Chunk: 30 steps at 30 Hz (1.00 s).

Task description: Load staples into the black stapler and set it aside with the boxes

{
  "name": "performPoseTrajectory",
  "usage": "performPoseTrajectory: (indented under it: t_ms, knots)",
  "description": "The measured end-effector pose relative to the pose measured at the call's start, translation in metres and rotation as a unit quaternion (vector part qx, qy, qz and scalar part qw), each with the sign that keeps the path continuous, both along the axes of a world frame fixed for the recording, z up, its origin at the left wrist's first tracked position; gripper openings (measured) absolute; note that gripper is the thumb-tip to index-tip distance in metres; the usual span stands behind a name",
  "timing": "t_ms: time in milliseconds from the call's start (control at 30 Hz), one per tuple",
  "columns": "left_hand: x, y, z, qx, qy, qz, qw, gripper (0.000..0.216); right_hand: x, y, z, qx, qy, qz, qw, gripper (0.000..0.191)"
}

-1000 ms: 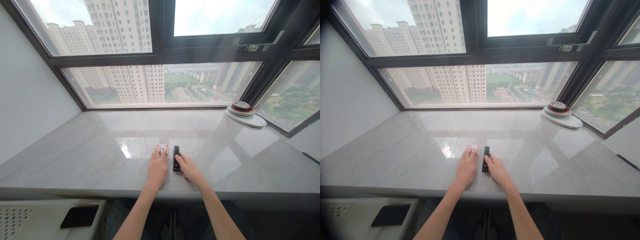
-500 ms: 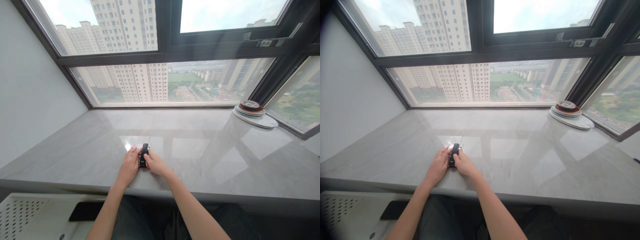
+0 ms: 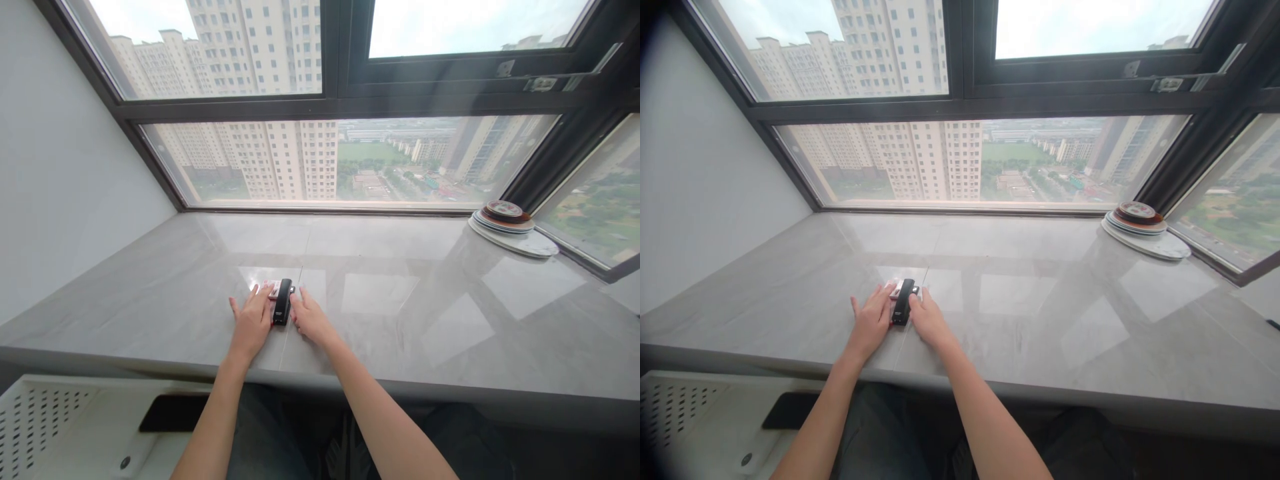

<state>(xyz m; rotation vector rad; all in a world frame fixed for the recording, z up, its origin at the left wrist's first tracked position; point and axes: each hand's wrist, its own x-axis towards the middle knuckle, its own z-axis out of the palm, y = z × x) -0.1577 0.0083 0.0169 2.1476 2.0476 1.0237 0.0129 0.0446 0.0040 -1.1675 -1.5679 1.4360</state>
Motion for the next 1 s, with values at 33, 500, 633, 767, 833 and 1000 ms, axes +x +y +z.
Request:
performPoseTrajectory:
  t_ms: [33, 500, 633, 767, 833, 1000]
  knots:
    - [0.002, -0.004, 0.004, 0.024, -0.009, 0.017, 1.0, 0.045, 0.01, -0.003, -0.001, 0.003, 0.0, -0.027, 1.0, 0.06]
    - [0.156, -0.03, -0.017, -0.056, 0.106, -0.175, 0.977, 0.054, 0.225, -0.069, -0.01, 0.234, -0.387, -0.212, 0.866, 0.046]
    - [0.156, -0.033, -0.02, -0.066, 0.149, -0.157, 0.974, 0.054, 0.217, -0.08, -0.023, 0.278, -0.531, -0.157, 0.785, 0.055]
    - [0.154, -0.034, -0.017, -0.069, 0.163, -0.153, 0.972, 0.055, 0.21, -0.08, -0.028, 0.256, -0.568, -0.142, 0.769, 0.059]
    - [0.154, -0.034, -0.017, -0.068, 0.162, -0.155, 0.972, 0.054, 0.211, -0.08, -0.028, 0.25, -0.568, -0.14, 0.771, 0.059]
    - [0.155, -0.034, -0.018, -0.063, 0.152, -0.156, 0.974, 0.054, 0.214, -0.08, -0.026, 0.242, -0.563, -0.139, 0.778, 0.059]
